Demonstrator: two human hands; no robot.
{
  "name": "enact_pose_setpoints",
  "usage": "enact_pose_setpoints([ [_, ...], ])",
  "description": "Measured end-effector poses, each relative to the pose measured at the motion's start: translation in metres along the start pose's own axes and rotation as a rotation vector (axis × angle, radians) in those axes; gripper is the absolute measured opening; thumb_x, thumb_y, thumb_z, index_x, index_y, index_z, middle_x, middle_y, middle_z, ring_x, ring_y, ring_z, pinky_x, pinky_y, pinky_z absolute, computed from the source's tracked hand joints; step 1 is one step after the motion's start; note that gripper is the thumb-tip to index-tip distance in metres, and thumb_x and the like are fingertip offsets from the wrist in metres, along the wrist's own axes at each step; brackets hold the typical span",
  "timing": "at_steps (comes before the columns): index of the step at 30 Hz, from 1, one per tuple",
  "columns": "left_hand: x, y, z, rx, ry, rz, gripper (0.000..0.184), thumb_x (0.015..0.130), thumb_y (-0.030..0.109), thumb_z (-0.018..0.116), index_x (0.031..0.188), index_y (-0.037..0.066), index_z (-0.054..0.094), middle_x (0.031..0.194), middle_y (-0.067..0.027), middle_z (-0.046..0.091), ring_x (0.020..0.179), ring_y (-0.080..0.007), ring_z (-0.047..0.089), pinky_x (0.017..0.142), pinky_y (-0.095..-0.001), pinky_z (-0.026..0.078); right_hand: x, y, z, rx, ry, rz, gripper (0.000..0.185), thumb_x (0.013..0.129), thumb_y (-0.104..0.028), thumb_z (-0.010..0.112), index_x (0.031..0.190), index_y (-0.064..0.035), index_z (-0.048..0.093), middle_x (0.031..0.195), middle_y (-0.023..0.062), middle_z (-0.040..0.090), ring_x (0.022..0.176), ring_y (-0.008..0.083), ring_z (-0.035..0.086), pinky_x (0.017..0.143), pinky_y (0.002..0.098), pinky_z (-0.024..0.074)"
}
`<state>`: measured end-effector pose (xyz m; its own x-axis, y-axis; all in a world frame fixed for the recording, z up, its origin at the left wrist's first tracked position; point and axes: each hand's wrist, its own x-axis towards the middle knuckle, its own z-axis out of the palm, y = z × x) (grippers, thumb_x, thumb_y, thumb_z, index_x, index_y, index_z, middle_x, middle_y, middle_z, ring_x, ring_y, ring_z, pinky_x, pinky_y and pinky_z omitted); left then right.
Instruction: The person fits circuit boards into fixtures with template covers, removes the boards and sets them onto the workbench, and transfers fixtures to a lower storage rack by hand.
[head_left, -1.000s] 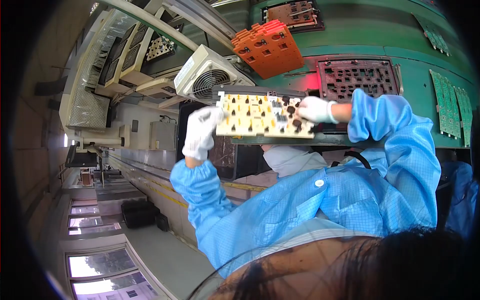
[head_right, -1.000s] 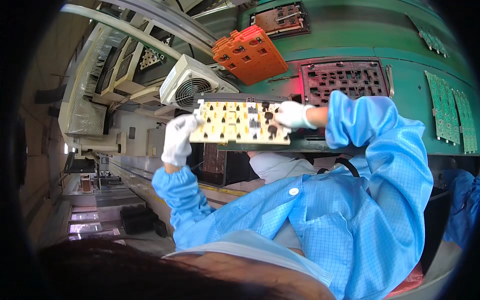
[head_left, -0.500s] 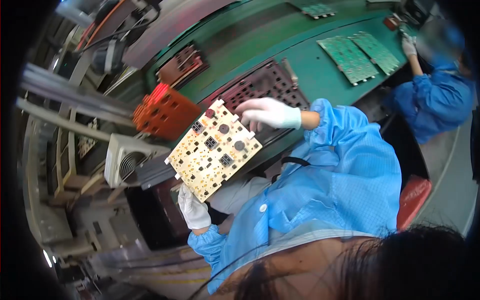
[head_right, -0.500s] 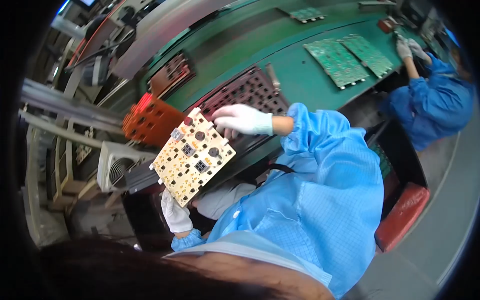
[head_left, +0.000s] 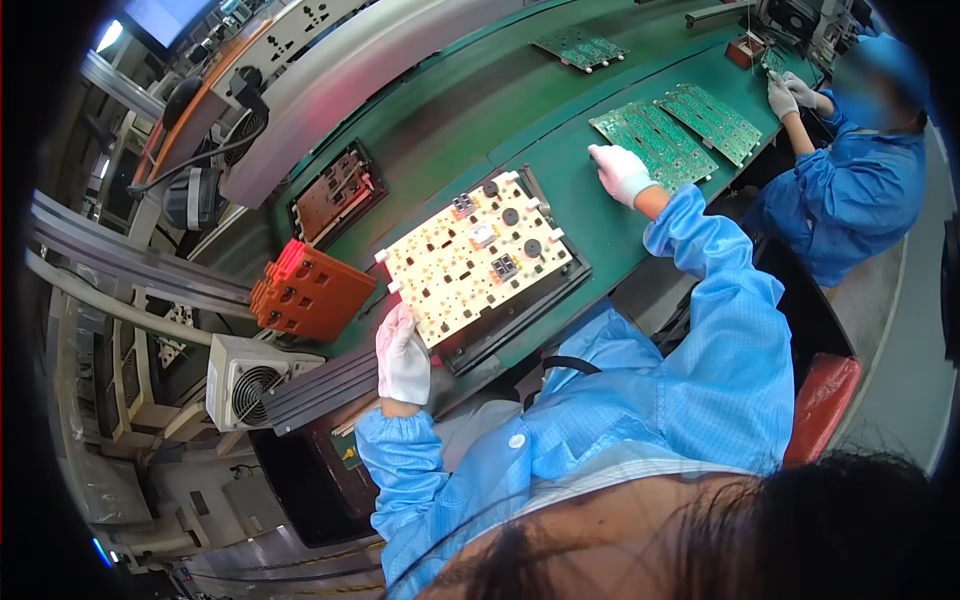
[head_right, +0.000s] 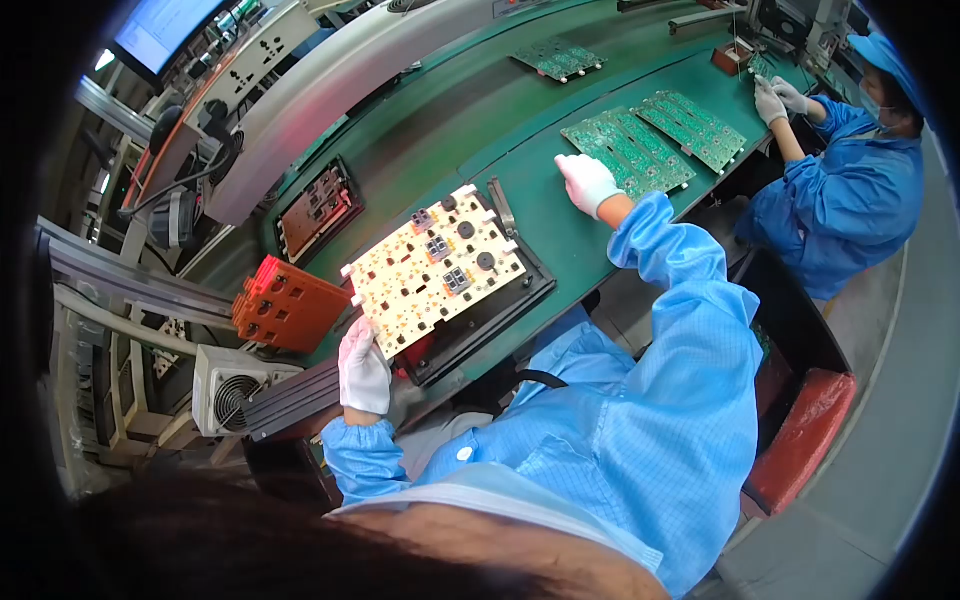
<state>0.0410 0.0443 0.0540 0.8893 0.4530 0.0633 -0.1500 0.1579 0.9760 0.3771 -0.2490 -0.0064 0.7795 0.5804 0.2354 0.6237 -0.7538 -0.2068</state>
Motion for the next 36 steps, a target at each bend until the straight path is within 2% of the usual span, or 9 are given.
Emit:
enact_pose_setpoints([
  [7, 0.061, 0.026, 0.038, 0.178, -0.264, -0.085, 0.028, 0.091, 0.013, 0.043, 0.099, -0.011, 0.057, 0.094, -0.0111, 0.062, 0.087, -0.0137, 0.056, 0.082, -0.0242, 0.042, 0.000, 0.017, -0.014, -0.544, -0.046, 0.096, 0.047, 0.074, -0.008, 0.056, 0.120, -0.0104, 0.048, 0.119, 0.0147, 0.050, 0.114, 0.0294, 0.046, 0.086, 0.0380, 0.0408],
  [13, 0.125, -0.002, 0.070, 1.098, -0.568, 0.561, 0.022, 0.077, -0.006, 0.053, 0.097, -0.002, 0.062, 0.100, -0.0183, 0.063, 0.098, -0.0325, 0.057, 0.086, -0.0356, 0.044, 0.001, 0.054, -0.017, -0.423, -0.085, 0.080, 0.049, 0.081, -0.011, 0.048, 0.129, -0.0170, 0.041, 0.131, 0.0181, 0.043, 0.120, 0.0330, 0.043, 0.093, 0.0402, 0.0391],
  [19, 0.155, -0.019, 0.119, 0.984, -0.749, 0.416, 0.019, 0.084, -0.001, 0.051, 0.100, -0.003, 0.060, 0.101, -0.0188, 0.063, 0.094, -0.0341, 0.059, 0.083, -0.0337, 0.048, 0.016, 0.079, -0.015, -0.444, -0.094, 0.115, 0.046, 0.079, -0.010, 0.050, 0.125, -0.0141, 0.044, 0.129, 0.0160, 0.046, 0.119, 0.0306, 0.044, 0.092, 0.0386, 0.0406],
  [20, 0.167, -0.039, 0.111, 1.127, -0.731, 0.740, 0.020, 0.083, 0.000, 0.052, 0.100, -0.002, 0.061, 0.101, -0.0192, 0.063, 0.095, -0.0349, 0.059, 0.083, -0.0352, 0.048, 0.019, 0.081, -0.014, -0.433, -0.033, 0.045, 0.046, 0.077, -0.009, 0.051, 0.122, -0.0117, 0.046, 0.127, 0.0154, 0.047, 0.118, 0.0307, 0.045, 0.092, 0.0391, 0.0408],
  [25, 0.194, -0.037, 0.130, 1.055, -0.887, 0.546, 0.017, 0.087, 0.003, 0.048, 0.096, -0.002, 0.060, 0.098, -0.0198, 0.062, 0.095, -0.0354, 0.057, 0.083, -0.0371, 0.046, 0.031, 0.073, -0.020, -0.034, -0.052, -0.715, 0.048, 0.069, -0.002, 0.056, 0.116, -0.0068, 0.051, 0.124, 0.0111, 0.051, 0.117, 0.0283, 0.046, 0.092, 0.0371, 0.0408],
  [27, 0.202, -0.030, 0.136, 1.151, -0.948, 0.318, 0.016, 0.088, 0.006, 0.046, 0.094, -0.002, 0.059, 0.098, -0.0208, 0.060, 0.094, -0.0365, 0.056, 0.082, -0.0374, 0.046, 0.031, 0.071, -0.010, -0.096, -0.142, -0.747, 0.049, 0.069, -0.003, 0.057, 0.117, -0.0078, 0.050, 0.126, 0.0095, 0.050, 0.119, 0.0266, 0.044, 0.093, 0.0374, 0.0392],
  [32, 0.244, -0.057, 0.141, 1.357, -0.944, 0.731, 0.018, 0.084, 0.008, 0.045, 0.093, -0.002, 0.057, 0.094, -0.0202, 0.059, 0.088, -0.0376, 0.054, 0.078, -0.0369, 0.045, 0.039, 0.087, -0.017, -0.157, -0.248, -0.694, 0.054, 0.070, -0.003, 0.057, 0.122, -0.0096, 0.047, 0.133, 0.0083, 0.045, 0.122, 0.0282, 0.042, 0.097, 0.0395, 0.0368],
  [33, 0.247, -0.047, 0.155, 1.346, -0.905, 0.347, 0.020, 0.084, 0.013, 0.048, 0.091, -0.002, 0.059, 0.094, -0.0197, 0.060, 0.088, -0.0368, 0.054, 0.077, -0.0371, 0.045, 0.040, 0.093, -0.020, -0.208, -0.245, -0.667, 0.052, 0.070, -0.004, 0.057, 0.121, -0.0102, 0.048, 0.132, 0.0078, 0.045, 0.121, 0.0280, 0.042, 0.097, 0.0394, 0.0368],
  [36, 0.277, -0.073, 0.174, 1.331, -0.782, 0.190, 0.026, 0.085, 0.020, 0.052, 0.094, -0.002, 0.062, 0.092, -0.0167, 0.063, 0.085, -0.0310, 0.058, 0.076, -0.0352, 0.045, 0.040, 0.106, -0.022, -0.134, -0.202, -0.614, 0.041, 0.072, -0.002, 0.053, 0.112, -0.0091, 0.054, 0.126, 0.0087, 0.051, 0.118, 0.0291, 0.045, 0.096, 0.0401, 0.0372],
])
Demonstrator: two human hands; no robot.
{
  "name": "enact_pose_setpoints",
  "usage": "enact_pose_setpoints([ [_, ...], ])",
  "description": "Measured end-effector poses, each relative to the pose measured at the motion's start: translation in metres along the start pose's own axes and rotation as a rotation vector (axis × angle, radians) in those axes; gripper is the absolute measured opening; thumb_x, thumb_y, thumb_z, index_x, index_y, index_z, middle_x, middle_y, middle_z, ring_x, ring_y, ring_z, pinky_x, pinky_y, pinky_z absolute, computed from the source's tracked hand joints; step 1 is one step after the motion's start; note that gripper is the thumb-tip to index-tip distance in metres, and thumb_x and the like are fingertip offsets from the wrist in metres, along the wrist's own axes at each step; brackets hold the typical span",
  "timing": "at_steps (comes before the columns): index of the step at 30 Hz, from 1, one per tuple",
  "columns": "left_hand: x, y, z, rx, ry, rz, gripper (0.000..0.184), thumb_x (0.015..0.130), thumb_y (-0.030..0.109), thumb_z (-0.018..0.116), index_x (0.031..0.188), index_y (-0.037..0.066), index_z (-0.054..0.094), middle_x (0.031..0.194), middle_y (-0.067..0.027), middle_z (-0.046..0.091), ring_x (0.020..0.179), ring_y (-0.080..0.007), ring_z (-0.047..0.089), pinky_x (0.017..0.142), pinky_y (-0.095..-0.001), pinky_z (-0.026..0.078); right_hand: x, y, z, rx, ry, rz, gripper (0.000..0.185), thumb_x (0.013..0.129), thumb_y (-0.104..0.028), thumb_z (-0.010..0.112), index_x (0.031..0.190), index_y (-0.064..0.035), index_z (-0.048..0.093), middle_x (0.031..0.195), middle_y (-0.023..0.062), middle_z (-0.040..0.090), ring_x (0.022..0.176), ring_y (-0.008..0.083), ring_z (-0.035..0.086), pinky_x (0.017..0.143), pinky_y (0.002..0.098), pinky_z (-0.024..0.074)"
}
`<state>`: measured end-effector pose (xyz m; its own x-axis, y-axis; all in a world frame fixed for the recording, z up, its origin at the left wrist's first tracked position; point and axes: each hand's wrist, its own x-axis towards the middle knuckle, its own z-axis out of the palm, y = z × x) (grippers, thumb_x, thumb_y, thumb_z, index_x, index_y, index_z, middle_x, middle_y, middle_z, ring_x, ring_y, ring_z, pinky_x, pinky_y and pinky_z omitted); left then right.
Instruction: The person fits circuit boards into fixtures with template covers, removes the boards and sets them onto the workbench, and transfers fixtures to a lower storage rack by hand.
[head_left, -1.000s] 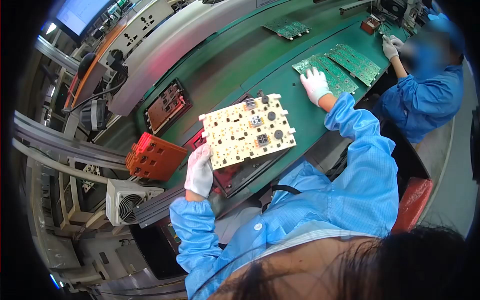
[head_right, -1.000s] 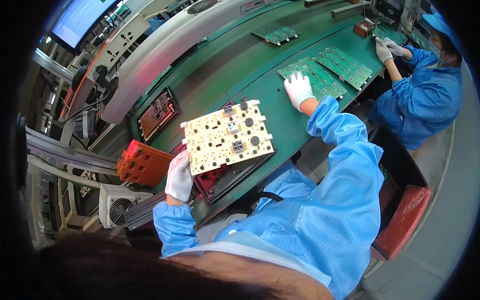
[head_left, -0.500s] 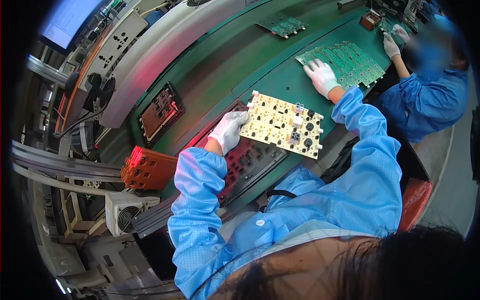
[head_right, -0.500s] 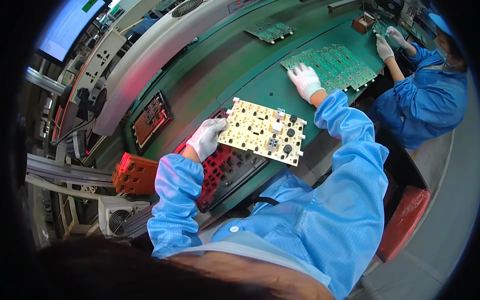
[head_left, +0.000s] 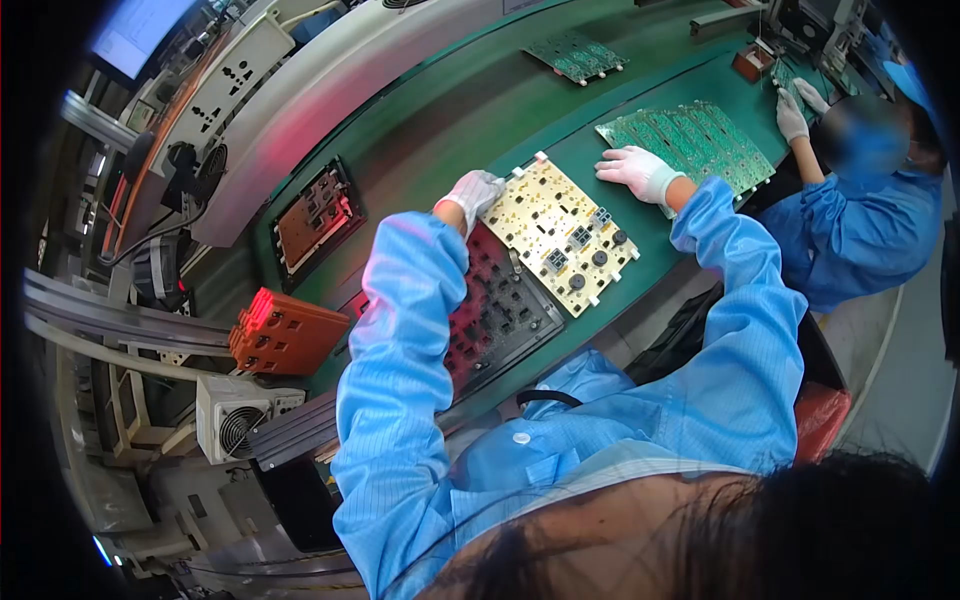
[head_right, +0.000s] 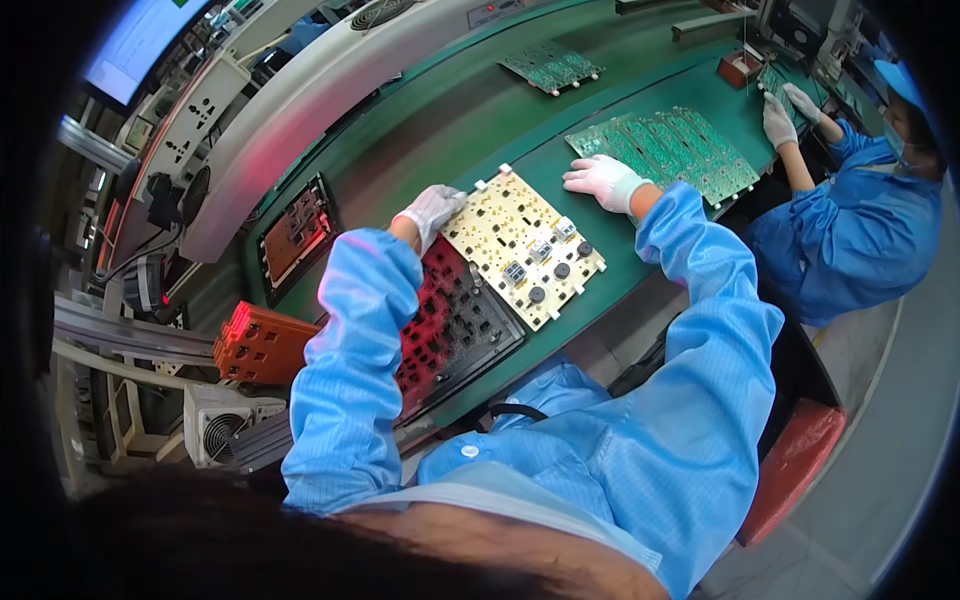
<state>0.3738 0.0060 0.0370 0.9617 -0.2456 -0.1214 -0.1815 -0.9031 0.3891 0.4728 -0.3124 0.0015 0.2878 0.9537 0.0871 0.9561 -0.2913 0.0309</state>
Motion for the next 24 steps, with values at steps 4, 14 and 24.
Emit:
enact_pose_setpoints([
  [4, 0.040, -0.004, 0.021, -0.235, -0.005, -0.235, 0.036, 0.085, 0.027, 0.056, 0.103, -0.002, 0.063, 0.094, -0.0129, 0.067, 0.084, -0.0210, 0.061, 0.078, -0.0328, 0.047, 0.002, 0.004, 0.007, 0.137, 0.106, 0.108, 0.036, 0.074, 0.001, 0.049, 0.108, -0.0073, 0.059, 0.119, 0.0109, 0.055, 0.114, 0.0298, 0.047, 0.096, 0.0389, 0.0384],
  [14, 0.027, 0.031, -0.001, -0.037, 0.309, -0.309, 0.034, 0.078, 0.033, 0.058, 0.109, 0.021, 0.063, 0.096, -0.0150, 0.065, 0.092, -0.0312, 0.062, 0.081, -0.0385, 0.049, 0.014, -0.070, -0.023, 0.283, 0.336, 0.038, 0.037, 0.075, -0.004, 0.055, 0.112, -0.0040, 0.054, 0.113, 0.0157, 0.056, 0.108, 0.0334, 0.050, 0.093, 0.0396, 0.0412],
  [24, -0.133, 0.071, -0.051, -0.410, 0.560, -0.225, 0.044, 0.082, 0.028, 0.056, 0.119, 0.003, 0.053, 0.106, -0.0122, 0.063, 0.099, -0.0212, 0.060, 0.087, -0.0301, 0.045, 0.045, -0.160, -0.006, 0.078, 0.195, 0.065, 0.032, 0.063, -0.018, 0.062, 0.091, -0.0033, 0.054, 0.109, 0.0156, 0.051, 0.104, 0.0329, 0.048, 0.085, 0.0431, 0.0409],
])
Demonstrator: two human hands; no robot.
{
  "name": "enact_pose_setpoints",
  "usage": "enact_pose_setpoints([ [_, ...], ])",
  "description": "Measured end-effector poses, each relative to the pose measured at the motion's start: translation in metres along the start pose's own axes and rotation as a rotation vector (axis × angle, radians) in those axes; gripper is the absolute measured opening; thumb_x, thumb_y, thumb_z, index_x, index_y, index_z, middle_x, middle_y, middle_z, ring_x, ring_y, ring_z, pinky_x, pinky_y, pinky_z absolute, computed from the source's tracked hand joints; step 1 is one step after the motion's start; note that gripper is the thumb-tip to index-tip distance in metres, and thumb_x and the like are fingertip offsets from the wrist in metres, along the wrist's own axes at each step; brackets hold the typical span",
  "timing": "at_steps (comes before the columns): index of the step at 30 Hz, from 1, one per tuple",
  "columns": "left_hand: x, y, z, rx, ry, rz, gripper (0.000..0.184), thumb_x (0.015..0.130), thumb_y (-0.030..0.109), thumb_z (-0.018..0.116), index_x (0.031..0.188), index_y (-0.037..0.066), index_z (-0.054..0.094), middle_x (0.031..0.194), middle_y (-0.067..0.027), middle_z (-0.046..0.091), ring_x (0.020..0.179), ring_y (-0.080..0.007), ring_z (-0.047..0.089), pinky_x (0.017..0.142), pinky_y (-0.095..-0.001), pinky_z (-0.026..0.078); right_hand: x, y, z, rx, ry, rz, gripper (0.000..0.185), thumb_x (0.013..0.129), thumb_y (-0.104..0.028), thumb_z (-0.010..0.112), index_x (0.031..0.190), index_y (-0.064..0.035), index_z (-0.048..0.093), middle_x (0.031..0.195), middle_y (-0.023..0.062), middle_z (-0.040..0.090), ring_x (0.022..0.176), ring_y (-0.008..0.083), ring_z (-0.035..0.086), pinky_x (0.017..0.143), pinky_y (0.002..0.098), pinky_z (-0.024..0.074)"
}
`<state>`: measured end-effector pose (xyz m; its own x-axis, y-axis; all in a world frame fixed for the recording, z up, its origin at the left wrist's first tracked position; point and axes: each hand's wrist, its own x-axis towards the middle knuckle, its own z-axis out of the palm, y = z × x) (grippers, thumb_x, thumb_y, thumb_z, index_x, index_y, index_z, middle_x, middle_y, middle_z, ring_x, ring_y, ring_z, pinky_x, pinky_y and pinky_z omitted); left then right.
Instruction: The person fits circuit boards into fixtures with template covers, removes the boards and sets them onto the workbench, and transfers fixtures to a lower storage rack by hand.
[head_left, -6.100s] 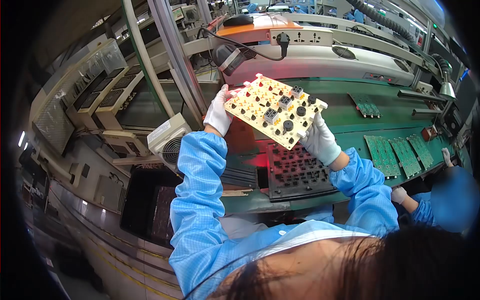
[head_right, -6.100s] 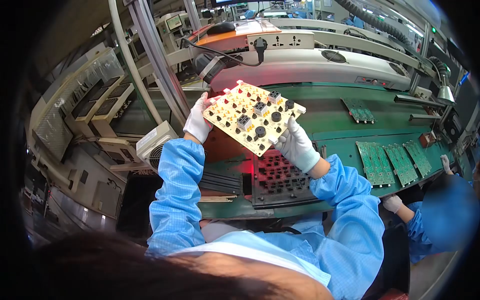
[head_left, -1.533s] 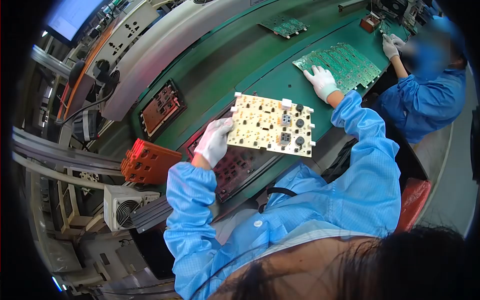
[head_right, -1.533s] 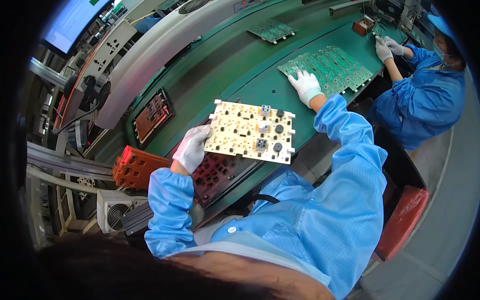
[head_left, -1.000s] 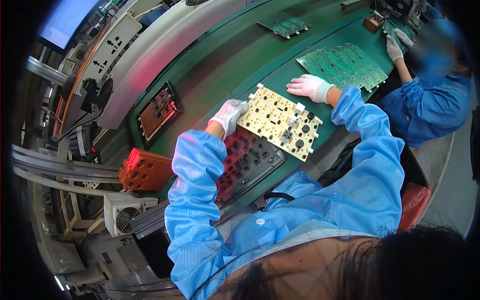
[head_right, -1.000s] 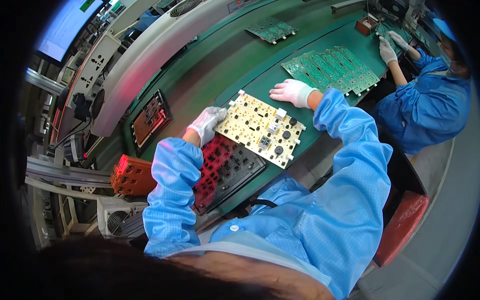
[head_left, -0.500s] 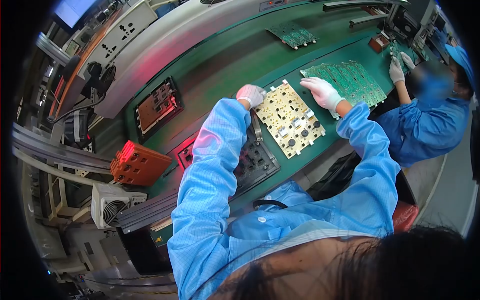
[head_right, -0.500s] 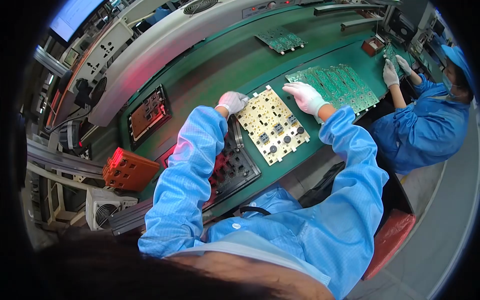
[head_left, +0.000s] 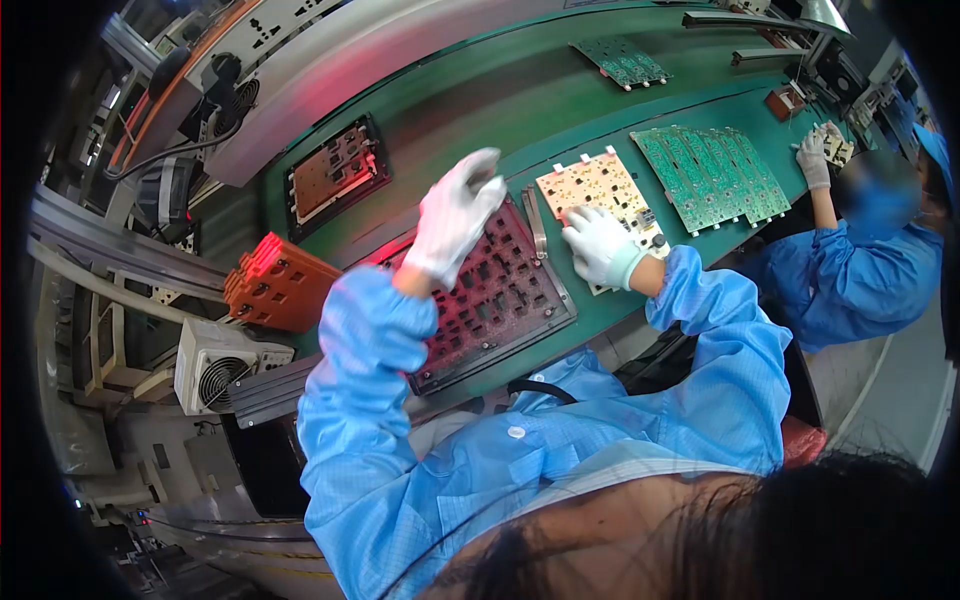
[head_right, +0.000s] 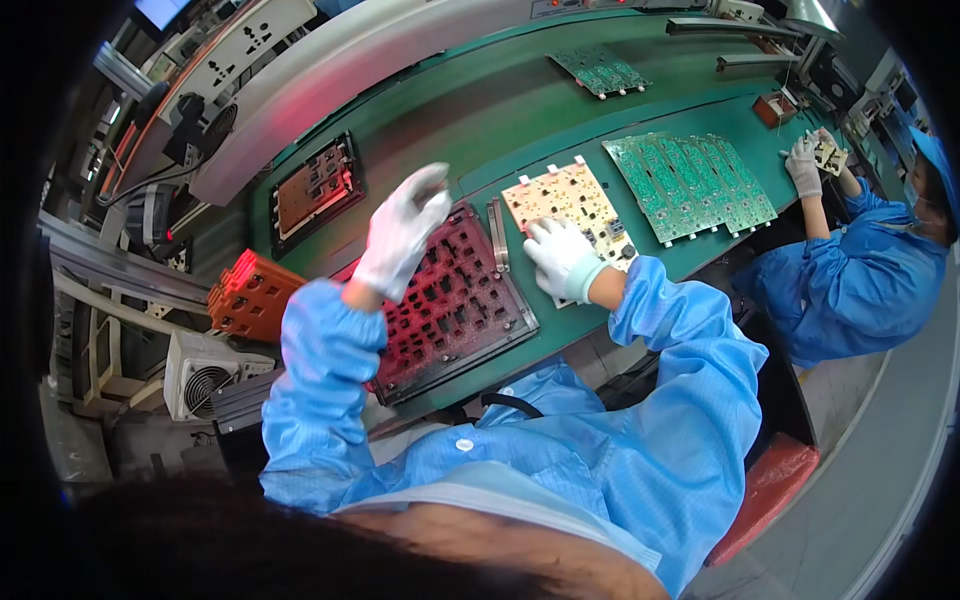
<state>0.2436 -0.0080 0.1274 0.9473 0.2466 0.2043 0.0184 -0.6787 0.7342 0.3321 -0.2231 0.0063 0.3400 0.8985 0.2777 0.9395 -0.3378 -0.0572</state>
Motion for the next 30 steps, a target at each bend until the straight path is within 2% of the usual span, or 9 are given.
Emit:
enact_pose_setpoints([
  [2, -0.039, -0.012, -0.020, -0.111, -0.043, -0.054, 0.044, 0.084, 0.028, 0.059, 0.119, 0.002, 0.053, 0.105, -0.0084, 0.062, 0.092, -0.0141, 0.058, 0.084, -0.0263, 0.045, -0.001, 0.011, 0.008, 0.071, 0.012, -0.012, 0.033, 0.063, -0.019, 0.063, 0.091, -0.0028, 0.054, 0.109, 0.0157, 0.051, 0.104, 0.0330, 0.048, 0.085, 0.0429, 0.0411],
  [8, -0.155, -0.054, -0.039, -0.621, 0.177, -0.175, 0.037, 0.089, 0.016, 0.057, 0.121, -0.001, 0.049, 0.112, -0.0096, 0.056, 0.103, -0.0163, 0.054, 0.090, -0.0276, 0.043, -0.007, -0.002, -0.003, 0.088, 0.109, -0.014, 0.041, 0.062, -0.017, 0.063, 0.097, 0.0008, 0.053, 0.106, 0.0163, 0.050, 0.100, 0.0335, 0.047, 0.084, 0.0414, 0.0428],
  [18, -0.283, -0.117, -0.020, -0.506, 0.728, -0.294, 0.030, 0.088, 0.001, 0.052, 0.118, -0.003, 0.050, 0.105, -0.0113, 0.058, 0.087, -0.0124, 0.055, 0.076, -0.0214, 0.044, -0.005, -0.014, -0.018, 0.040, -0.081, 0.089, 0.038, 0.060, -0.016, 0.057, 0.094, 0.0005, 0.056, 0.091, 0.0156, 0.051, 0.087, 0.0336, 0.049, 0.075, 0.0434, 0.0426],
  [19, -0.284, -0.126, -0.017, -0.303, 0.741, -0.234, 0.029, 0.088, 0.000, 0.051, 0.117, -0.002, 0.051, 0.104, -0.0114, 0.059, 0.089, -0.0136, 0.057, 0.076, -0.0232, 0.046, 0.004, -0.016, -0.026, 0.048, -0.132, 0.099, 0.041, 0.062, -0.020, 0.060, 0.098, -0.0001, 0.056, 0.095, 0.0169, 0.053, 0.090, 0.0351, 0.051, 0.079, 0.0445, 0.0428],
  [21, -0.281, -0.122, -0.017, -0.168, 0.722, -0.214, 0.030, 0.086, -0.001, 0.053, 0.116, -0.002, 0.053, 0.104, -0.0112, 0.060, 0.092, -0.0151, 0.058, 0.078, -0.0253, 0.047, 0.026, -0.013, -0.021, 0.070, 0.079, 0.012, 0.047, 0.065, -0.023, 0.064, 0.105, -0.0015, 0.054, 0.100, 0.0181, 0.055, 0.097, 0.0371, 0.051, 0.084, 0.0452, 0.0424],
  [22, -0.277, -0.118, -0.013, -0.275, 0.734, -0.230, 0.030, 0.085, -0.001, 0.055, 0.115, -0.003, 0.053, 0.104, -0.0114, 0.060, 0.094, -0.0158, 0.058, 0.080, -0.0265, 0.047, 0.045, -0.019, -0.029, 0.039, 0.004, 0.020, 0.050, 0.070, -0.024, 0.065, 0.112, -0.0018, 0.051, 0.102, 0.0195, 0.057, 0.100, 0.0384, 0.052, 0.088, 0.0462, 0.0412],
  [23, -0.273, -0.117, -0.011, -0.386, 0.739, -0.237, 0.030, 0.084, 0.000, 0.057, 0.114, -0.003, 0.054, 0.104, -0.0115, 0.061, 0.095, -0.0165, 0.059, 0.081, -0.0276, 0.048, 0.070, -0.031, -0.037, 0.010, 0.018, 0.000, 0.046, 0.074, -0.024, 0.063, 0.113, -0.0020, 0.050, 0.095, 0.0182, 0.059, 0.093, 0.0362, 0.055, 0.084, 0.0448, 0.0435],
  [27, -0.253, -0.116, -0.006, -0.074, 0.672, -0.134, 0.031, 0.078, 0.003, 0.063, 0.108, 0.003, 0.058, 0.097, -0.0114, 0.060, 0.087, -0.0233, 0.060, 0.078, -0.0313, 0.048, 0.179, -0.051, -0.003, 0.297, -0.101, 0.043, 0.047, 0.081, -0.028, 0.058, 0.117, -0.0022, 0.045, 0.076, 0.0158, 0.062, 0.074, 0.0348, 0.059, 0.069, 0.0432, 0.0471],
  [30, -0.248, -0.116, -0.009, 0.053, 0.631, -0.063, 0.032, 0.074, 0.011, 0.067, 0.105, 0.005, 0.059, 0.099, -0.0133, 0.059, 0.090, -0.0301, 0.058, 0.077, -0.0351, 0.049, 0.269, -0.060, 0.046, 0.216, -0.150, 0.108, 0.048, 0.081, -0.031, 0.052, 0.116, 0.0005, 0.044, 0.094, 0.0261, 0.061, 0.091, 0.0411, 0.059, 0.080, 0.0483, 0.0462],
])
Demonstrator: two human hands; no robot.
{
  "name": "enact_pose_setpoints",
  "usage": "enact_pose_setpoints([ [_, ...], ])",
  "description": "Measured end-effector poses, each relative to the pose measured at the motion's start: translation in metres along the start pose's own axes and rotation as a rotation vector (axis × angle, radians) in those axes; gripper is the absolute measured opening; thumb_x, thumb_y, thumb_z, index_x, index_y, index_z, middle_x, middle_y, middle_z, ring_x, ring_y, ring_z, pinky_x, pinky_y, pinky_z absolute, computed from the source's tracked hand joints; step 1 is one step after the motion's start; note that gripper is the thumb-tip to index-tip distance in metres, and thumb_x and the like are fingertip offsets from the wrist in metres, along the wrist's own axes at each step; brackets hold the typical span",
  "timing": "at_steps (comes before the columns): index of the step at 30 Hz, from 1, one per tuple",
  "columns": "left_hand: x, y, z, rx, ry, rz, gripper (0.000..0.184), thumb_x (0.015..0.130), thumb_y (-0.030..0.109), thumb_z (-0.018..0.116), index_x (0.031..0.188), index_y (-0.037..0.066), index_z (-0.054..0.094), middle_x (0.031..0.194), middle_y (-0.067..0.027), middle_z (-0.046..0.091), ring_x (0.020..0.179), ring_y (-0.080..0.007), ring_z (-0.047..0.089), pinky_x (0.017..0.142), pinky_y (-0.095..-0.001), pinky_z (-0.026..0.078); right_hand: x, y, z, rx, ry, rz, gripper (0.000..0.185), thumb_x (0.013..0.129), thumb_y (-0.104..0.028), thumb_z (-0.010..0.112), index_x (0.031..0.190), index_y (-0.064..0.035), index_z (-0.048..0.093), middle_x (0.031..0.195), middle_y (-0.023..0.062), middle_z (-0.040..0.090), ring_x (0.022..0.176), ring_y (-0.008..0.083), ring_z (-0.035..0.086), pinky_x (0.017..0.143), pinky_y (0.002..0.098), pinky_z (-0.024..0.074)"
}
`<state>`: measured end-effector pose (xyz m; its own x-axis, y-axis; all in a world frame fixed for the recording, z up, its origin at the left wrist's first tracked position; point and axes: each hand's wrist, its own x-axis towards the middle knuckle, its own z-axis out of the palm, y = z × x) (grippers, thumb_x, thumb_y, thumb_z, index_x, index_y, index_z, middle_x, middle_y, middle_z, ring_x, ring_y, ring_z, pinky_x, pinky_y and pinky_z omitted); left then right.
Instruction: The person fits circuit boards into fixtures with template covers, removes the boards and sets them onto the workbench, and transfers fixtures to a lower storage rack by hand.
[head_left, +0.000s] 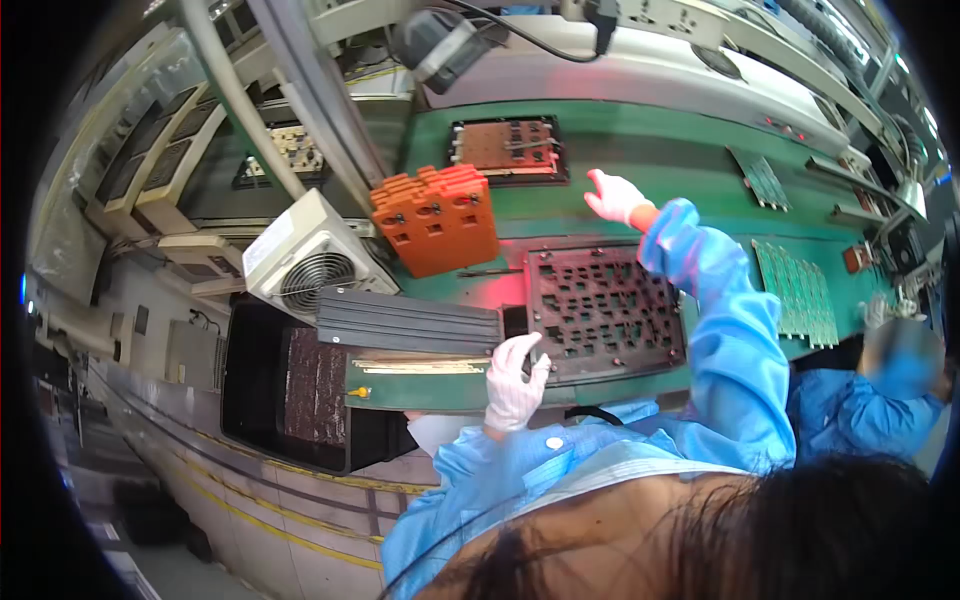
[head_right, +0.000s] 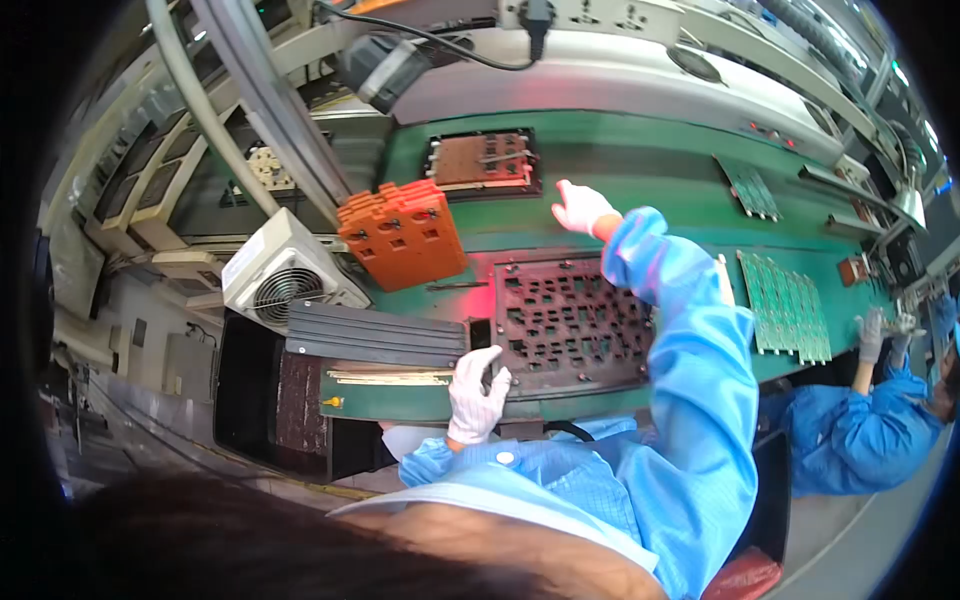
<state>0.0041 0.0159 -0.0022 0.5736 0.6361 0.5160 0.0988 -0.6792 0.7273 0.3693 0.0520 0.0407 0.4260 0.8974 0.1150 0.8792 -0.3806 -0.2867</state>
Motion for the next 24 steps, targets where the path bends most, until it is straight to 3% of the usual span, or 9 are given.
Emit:
enact_pose_setpoints([
  [5, -0.003, -0.006, -0.002, -0.023, 0.004, -0.048, 0.032, 0.076, 0.009, 0.067, 0.106, 0.004, 0.060, 0.097, -0.0134, 0.061, 0.086, -0.0281, 0.061, 0.075, -0.0345, 0.050, 0.110, 0.011, 0.052, -0.041, -0.094, 0.403, 0.047, 0.081, -0.030, 0.049, 0.114, 0.0033, 0.047, 0.103, 0.0272, 0.059, 0.098, 0.0412, 0.057, 0.086, 0.0460, 0.0452],
  [9, -0.002, -0.010, -0.003, -0.052, 0.022, -0.027, 0.030, 0.077, 0.009, 0.066, 0.106, 0.003, 0.059, 0.098, -0.0131, 0.061, 0.088, -0.0287, 0.060, 0.078, -0.0356, 0.048, 0.123, 0.009, 0.059, 0.036, -0.169, 0.399, 0.046, 0.080, -0.029, 0.052, 0.116, -0.0007, 0.052, 0.113, 0.0238, 0.057, 0.106, 0.0361, 0.055, 0.092, 0.0418, 0.0431],
  [14, -0.005, -0.007, -0.003, -0.014, 0.016, -0.055, 0.030, 0.078, 0.010, 0.065, 0.106, 0.003, 0.058, 0.101, -0.0127, 0.061, 0.094, -0.0286, 0.059, 0.083, -0.0360, 0.046, 0.113, 0.006, 0.049, 0.037, -0.053, 0.345, 0.034, 0.071, -0.024, 0.057, 0.091, 0.0023, 0.065, 0.095, 0.0257, 0.062, 0.096, 0.0368, 0.059, 0.082, 0.0403, 0.0476],
  [19, -0.010, -0.005, -0.004, -0.126, 0.078, -0.157, 0.029, 0.078, 0.009, 0.066, 0.106, 0.003, 0.058, 0.095, -0.0122, 0.062, 0.086, -0.0256, 0.061, 0.078, -0.0335, 0.048, 0.071, 0.014, -0.011, 0.060, -0.115, 0.327, 0.043, 0.066, -0.033, 0.064, 0.089, 0.0023, 0.065, 0.091, 0.0251, 0.063, 0.090, 0.0358, 0.061, 0.078, 0.0392, 0.0482],
  [23, 0.004, -0.011, -0.007, -0.216, 0.074, -0.264, 0.031, 0.082, 0.008, 0.062, 0.111, 0.000, 0.056, 0.101, -0.0095, 0.061, 0.089, -0.0182, 0.060, 0.080, -0.0279, 0.048, 0.021, 0.042, -0.054, 0.003, -0.165, 0.264, 0.035, 0.064, -0.033, 0.062, 0.065, 0.0013, 0.065, 0.063, 0.0168, 0.063, 0.061, 0.0285, 0.064, 0.064, 0.0379, 0.0510],
  [24, 0.015, -0.009, -0.005, -0.447, 0.065, -0.354, 0.031, 0.084, 0.009, 0.060, 0.113, -0.001, 0.054, 0.103, -0.0094, 0.060, 0.091, -0.0180, 0.060, 0.082, -0.0279, 0.048, 0.001, 0.039, -0.069, 0.040, -0.204, 0.277, 0.033, 0.065, -0.031, 0.061, 0.063, 0.0011, 0.065, 0.058, 0.0147, 0.062, 0.056, 0.0257, 0.063, 0.061, 0.0356, 0.0513],
])
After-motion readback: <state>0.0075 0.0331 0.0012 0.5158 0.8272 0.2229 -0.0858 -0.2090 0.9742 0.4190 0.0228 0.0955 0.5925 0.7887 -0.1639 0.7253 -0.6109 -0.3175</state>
